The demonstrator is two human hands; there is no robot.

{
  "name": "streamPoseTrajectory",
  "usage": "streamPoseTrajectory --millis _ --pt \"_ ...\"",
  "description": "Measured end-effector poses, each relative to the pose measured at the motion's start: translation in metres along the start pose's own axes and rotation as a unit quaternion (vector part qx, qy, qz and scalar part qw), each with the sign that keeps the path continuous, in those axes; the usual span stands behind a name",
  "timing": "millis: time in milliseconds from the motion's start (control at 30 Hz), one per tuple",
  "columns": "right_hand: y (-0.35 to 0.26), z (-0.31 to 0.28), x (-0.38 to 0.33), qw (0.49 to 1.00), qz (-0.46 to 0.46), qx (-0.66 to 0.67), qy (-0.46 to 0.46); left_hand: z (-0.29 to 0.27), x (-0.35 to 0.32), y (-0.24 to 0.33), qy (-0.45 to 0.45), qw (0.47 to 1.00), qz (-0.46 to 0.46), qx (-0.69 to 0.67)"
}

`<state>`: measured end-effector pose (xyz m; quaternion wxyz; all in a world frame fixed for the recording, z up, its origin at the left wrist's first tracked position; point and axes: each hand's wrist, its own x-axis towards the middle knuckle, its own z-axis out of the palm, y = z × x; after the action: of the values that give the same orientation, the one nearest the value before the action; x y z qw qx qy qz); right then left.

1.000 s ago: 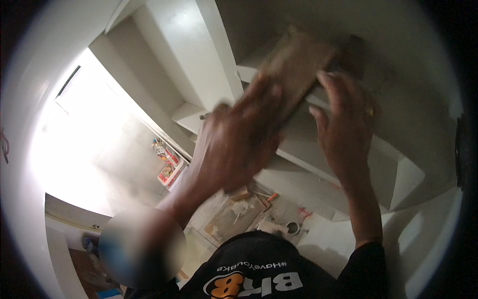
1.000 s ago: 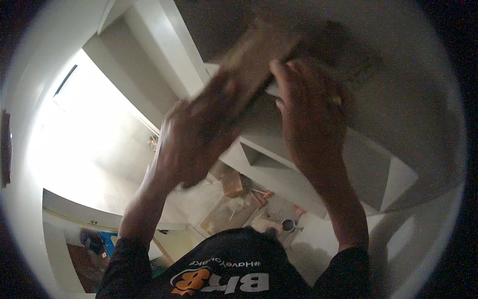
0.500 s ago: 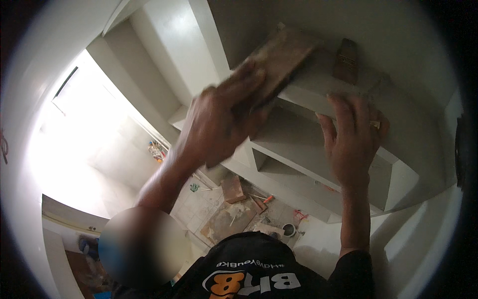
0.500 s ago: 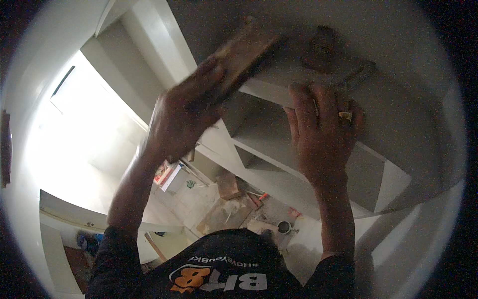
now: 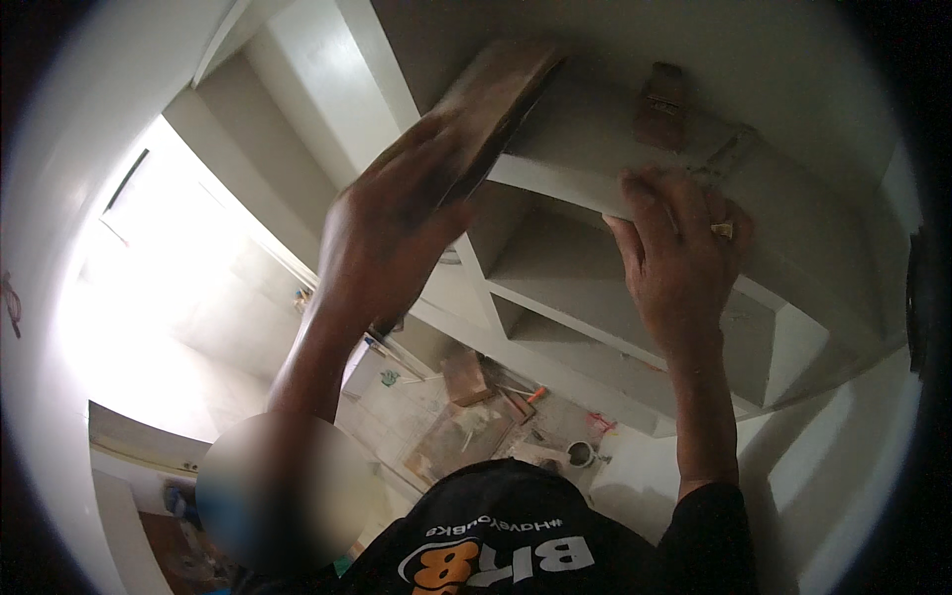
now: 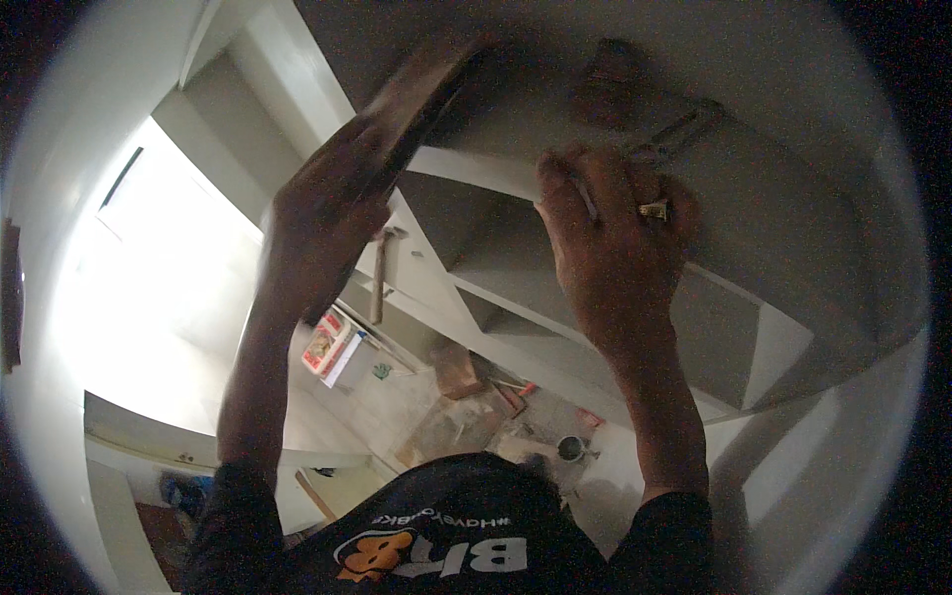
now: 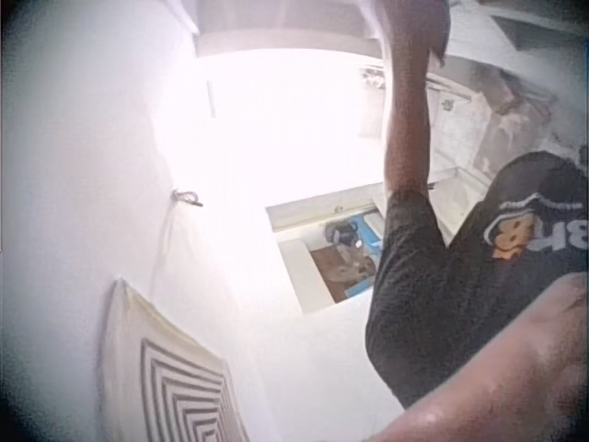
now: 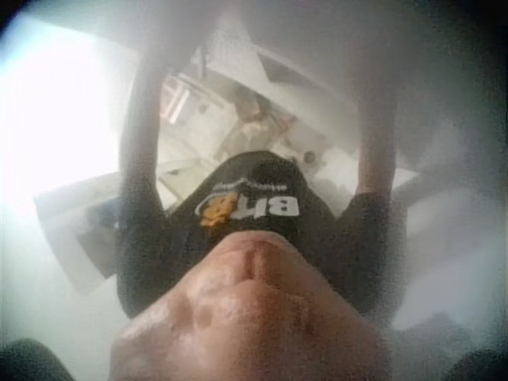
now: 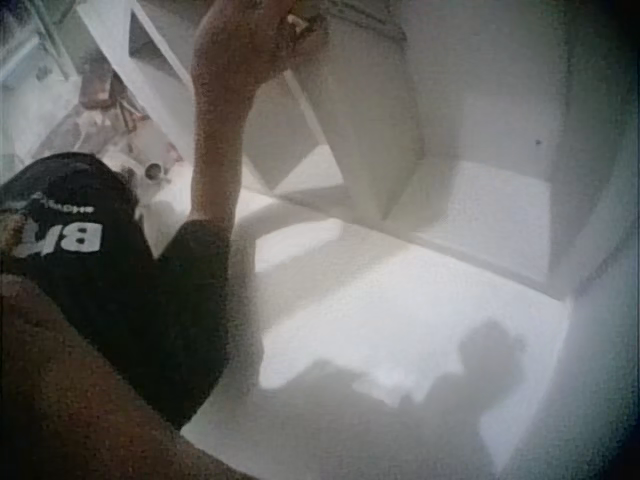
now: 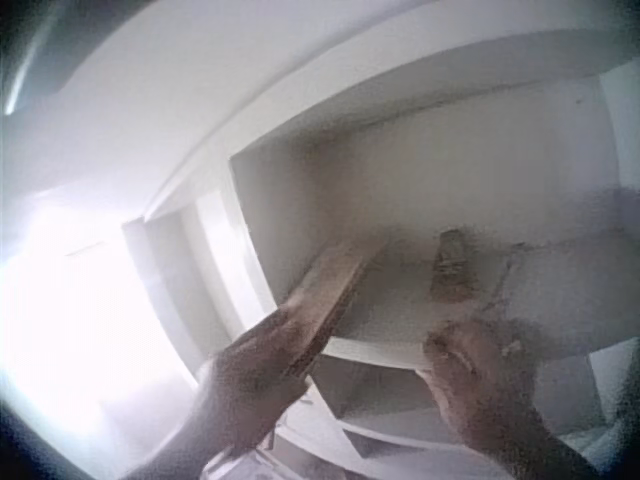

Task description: The person sands the interior surfaces of a white cabinet using a sanding block. They repeatedly rub the block along the edges and shelves, occasionally pausing to inspect the surface or adjust their grip.

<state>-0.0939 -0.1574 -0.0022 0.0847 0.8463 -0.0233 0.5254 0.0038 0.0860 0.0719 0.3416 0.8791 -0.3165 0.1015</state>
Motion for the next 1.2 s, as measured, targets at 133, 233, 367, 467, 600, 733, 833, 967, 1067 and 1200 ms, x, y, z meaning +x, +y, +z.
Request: streamPoseTrajectory --millis 133,233,367,467,600,733,833,967,1067,1200 --pt "-0.004 0.001 0.002 0.999 0.019 0.032 0.023 0.009 -0.029 -0.026 0.046 0.991 0.11 0.062" --pt "-0.013 0.002 0.006 0.999 0.021 0.034 0.025 0.003 0.028 -0.025 -0.014 0.986 0.112 0.123" --pt "-0.005 0.004 0.0 0.999 0.02 0.037 0.024 0.025 -0.03 -0.01 0.05 0.964 0.196 0.173" --pt "-0.006 0.0 0.001 0.998 0.033 0.042 0.021 0.027 -0.042 -0.009 0.054 0.983 0.164 0.064" --pt "-0.01 0.001 0.004 0.999 0.025 0.023 0.007 -0.002 0.033 -0.007 0.007 0.998 0.048 -0.027" --pt "-0.006 0.005 -0.001 0.996 0.032 0.087 -0.015 -0.039 -0.028 0.002 0.129 0.954 0.036 -0.268" --pt "-0.025 -0.004 0.011 0.999 -0.01 0.042 -0.025 -0.077 -0.101 -0.039 0.182 0.95 0.011 -0.255" --pt "-0.052 0.012 0.042 0.995 -0.066 -0.01 -0.067 -0.051 -0.148 -0.082 0.214 0.926 -0.069 -0.303" --pt "-0.078 0.037 0.065 0.989 -0.108 -0.011 -0.098 -0.024 -0.169 -0.118 0.221 0.9 -0.127 -0.353" --pt "-0.122 0.073 0.083 0.985 -0.149 0.004 -0.083 -0.002 -0.176 -0.137 0.224 0.893 -0.149 -0.362"
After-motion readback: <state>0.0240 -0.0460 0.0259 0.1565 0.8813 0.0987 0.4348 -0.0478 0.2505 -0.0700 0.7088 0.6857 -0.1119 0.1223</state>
